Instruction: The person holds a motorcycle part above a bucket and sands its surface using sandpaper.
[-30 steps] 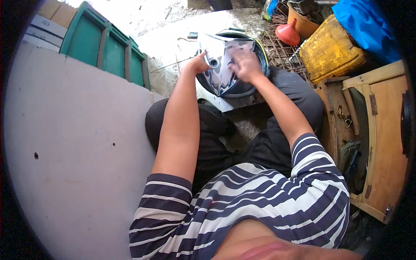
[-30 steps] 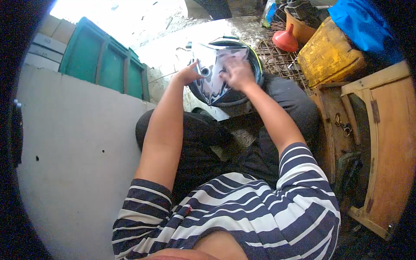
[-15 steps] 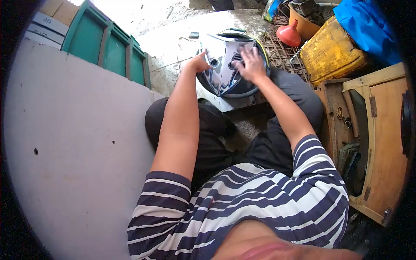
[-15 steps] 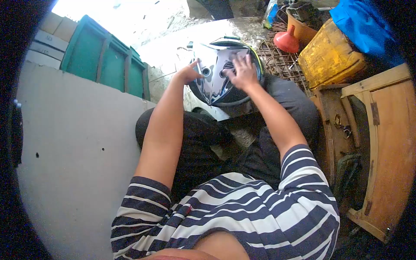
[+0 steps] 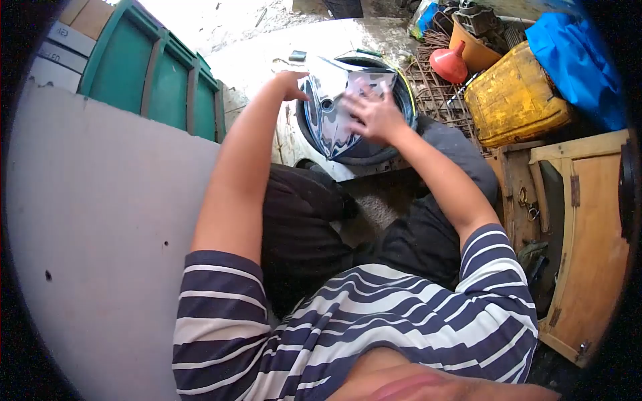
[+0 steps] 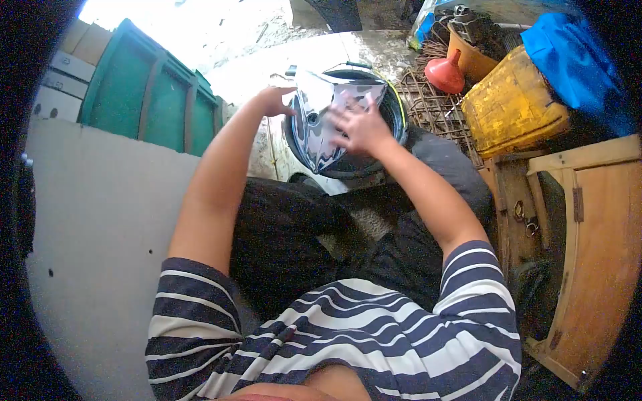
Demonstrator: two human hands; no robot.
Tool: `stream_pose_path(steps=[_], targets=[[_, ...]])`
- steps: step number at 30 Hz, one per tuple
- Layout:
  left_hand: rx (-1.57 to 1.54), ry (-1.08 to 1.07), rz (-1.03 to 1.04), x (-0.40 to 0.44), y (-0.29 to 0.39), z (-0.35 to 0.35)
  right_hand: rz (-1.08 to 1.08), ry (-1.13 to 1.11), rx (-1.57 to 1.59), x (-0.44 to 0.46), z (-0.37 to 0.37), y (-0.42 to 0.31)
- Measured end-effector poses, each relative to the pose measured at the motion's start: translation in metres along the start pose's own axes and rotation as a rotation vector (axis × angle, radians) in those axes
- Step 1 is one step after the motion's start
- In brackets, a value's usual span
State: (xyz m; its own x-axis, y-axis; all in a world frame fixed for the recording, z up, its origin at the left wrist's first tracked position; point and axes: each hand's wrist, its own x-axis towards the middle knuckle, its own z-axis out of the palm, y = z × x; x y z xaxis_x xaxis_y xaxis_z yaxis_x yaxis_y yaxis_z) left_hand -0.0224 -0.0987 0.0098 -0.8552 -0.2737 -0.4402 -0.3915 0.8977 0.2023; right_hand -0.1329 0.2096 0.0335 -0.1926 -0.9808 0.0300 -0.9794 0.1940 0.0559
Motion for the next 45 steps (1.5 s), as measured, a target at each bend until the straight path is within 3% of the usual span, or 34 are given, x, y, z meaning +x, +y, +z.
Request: stream_pose_path(steps=[2, 7, 9, 10, 17, 19, 20, 21, 23, 25, 27, 29, 33, 35, 39, 43, 45], targets=[[0.049, -0.025, -0.021, -0.008, 0.006, -0.009, 0.165, 0.051, 0.039, 0.006, -0.003, 0.012], [-0.076, -0.044, 0.013, -0.019, -0.002, -0.004, -0.249, -0.038, 0.061, 0.000, -0.005, -0.017], [-0.160, 0.001, 0.023, -0.009, -0.016, 0.006, -0.081, 0.016, 0.023, 0.018, 0.000, -0.001], [-0.140, 0.011, 0.009, -0.005, -0.015, 0.005, 0.116, 0.129, -0.011, 0.027, 0.003, 0.006], [-0.085, 0.033, 0.010, 0.009, -0.017, 0.015, -0.121, 0.003, 0.140, 0.018, 0.004, -0.042], [-0.107, -0.050, -0.015, 0.010, -0.014, 0.013, 0.052, 0.057, 0.074, 0.033, 0.003, -0.019], [-0.082, 0.035, 0.047, 0.009, -0.014, 0.016, 0.136, 0.166, 0.052, 0.035, 0.001, -0.013], [-0.120, -0.012, 0.037, 0.007, -0.015, 0.014, 0.125, 0.181, 0.029, 0.034, 0.000, -0.011], [-0.193, -0.096, 0.029, 0.005, -0.014, 0.004, 0.002, 0.053, 0.108, 0.027, 0.007, -0.028], [-0.128, -0.001, 0.059, 0.006, -0.014, 0.008, -0.156, 0.066, 0.150, 0.023, -0.003, -0.045], [-0.060, 0.029, 0.045, 0.008, -0.014, 0.014, -0.007, -0.019, 0.139, 0.041, -0.015, -0.025], [-0.079, -0.013, 0.030, 0.001, -0.011, 0.011, 0.156, 0.199, 0.092, 0.050, 0.005, 0.004], [-0.077, -0.019, 0.025, 0.005, -0.010, 0.003, -0.026, -0.021, 0.144, 0.032, 0.003, -0.039], [-0.076, -0.010, 0.039, 0.010, -0.016, 0.012, -0.099, -0.015, 0.146, 0.030, -0.001, -0.043], [0.010, -0.133, -0.065, -0.002, 0.004, -0.005, 0.166, 0.198, 0.128, 0.046, 0.007, -0.002], [0.025, -0.385, -0.047, 0.009, 0.003, -0.026, 0.051, 0.057, 0.196, 0.036, 0.000, -0.034], [-0.065, -0.291, -0.004, 0.016, -0.004, -0.038, -0.075, 0.001, 0.234, 0.027, -0.008, -0.045]])
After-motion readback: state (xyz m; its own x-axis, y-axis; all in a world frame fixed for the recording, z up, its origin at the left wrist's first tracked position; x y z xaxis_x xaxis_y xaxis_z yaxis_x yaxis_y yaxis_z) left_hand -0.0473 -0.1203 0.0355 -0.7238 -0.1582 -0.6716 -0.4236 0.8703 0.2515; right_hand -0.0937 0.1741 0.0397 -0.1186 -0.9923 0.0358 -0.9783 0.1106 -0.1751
